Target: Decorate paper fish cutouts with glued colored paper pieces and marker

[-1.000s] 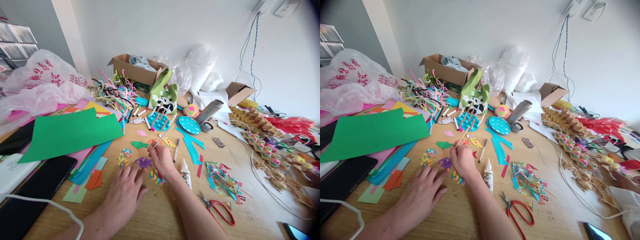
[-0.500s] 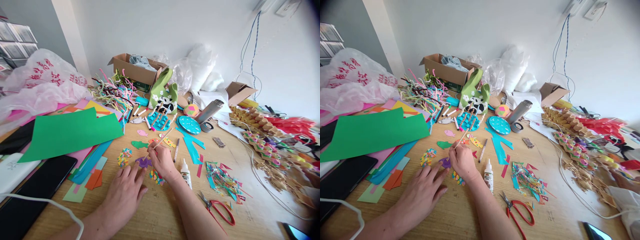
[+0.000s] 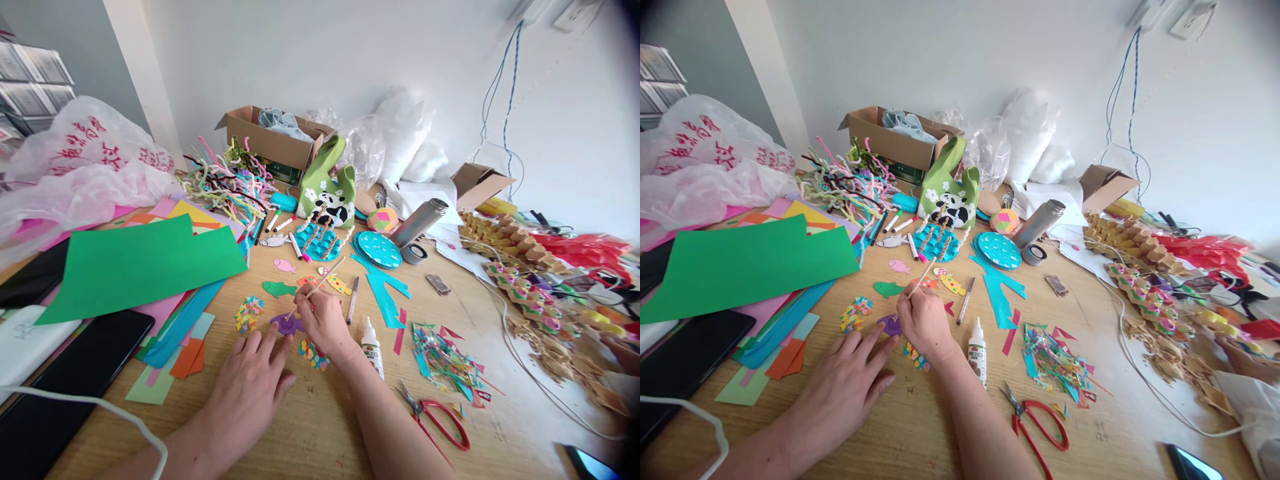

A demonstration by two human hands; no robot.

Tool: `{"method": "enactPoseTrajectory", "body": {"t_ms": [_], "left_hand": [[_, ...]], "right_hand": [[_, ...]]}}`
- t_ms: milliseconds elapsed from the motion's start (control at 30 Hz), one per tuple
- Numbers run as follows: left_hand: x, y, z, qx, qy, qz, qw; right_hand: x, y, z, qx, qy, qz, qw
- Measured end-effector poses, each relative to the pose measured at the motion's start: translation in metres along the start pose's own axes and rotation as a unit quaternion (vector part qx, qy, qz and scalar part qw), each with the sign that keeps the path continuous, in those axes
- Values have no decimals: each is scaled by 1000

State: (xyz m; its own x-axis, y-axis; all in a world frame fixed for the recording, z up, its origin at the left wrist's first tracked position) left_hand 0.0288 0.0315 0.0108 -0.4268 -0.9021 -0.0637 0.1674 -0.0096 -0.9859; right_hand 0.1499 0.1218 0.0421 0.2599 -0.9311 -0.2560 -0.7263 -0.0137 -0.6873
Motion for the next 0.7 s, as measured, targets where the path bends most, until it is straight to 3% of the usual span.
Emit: {"method": "enactPoseTrajectory", "body": {"t_ms": [700], "left_hand": [[-1,2,0,0,3,5,1000]], "right_hand": [[0,0,0,5,-9,0,1000]]}}
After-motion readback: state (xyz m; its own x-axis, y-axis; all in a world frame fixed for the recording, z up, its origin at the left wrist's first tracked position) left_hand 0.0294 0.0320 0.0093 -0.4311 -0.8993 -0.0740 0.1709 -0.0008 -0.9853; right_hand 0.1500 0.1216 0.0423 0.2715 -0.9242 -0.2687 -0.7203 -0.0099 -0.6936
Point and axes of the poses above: each hand's wrist, its own x-axis away from the middle knuckle, its own y-axis out of the palm, z = x × y, the point moved 5 cm from there along -x, towards the middle knuckle, and after that the axes turned 1 degree about y, right-handed, at the moved point
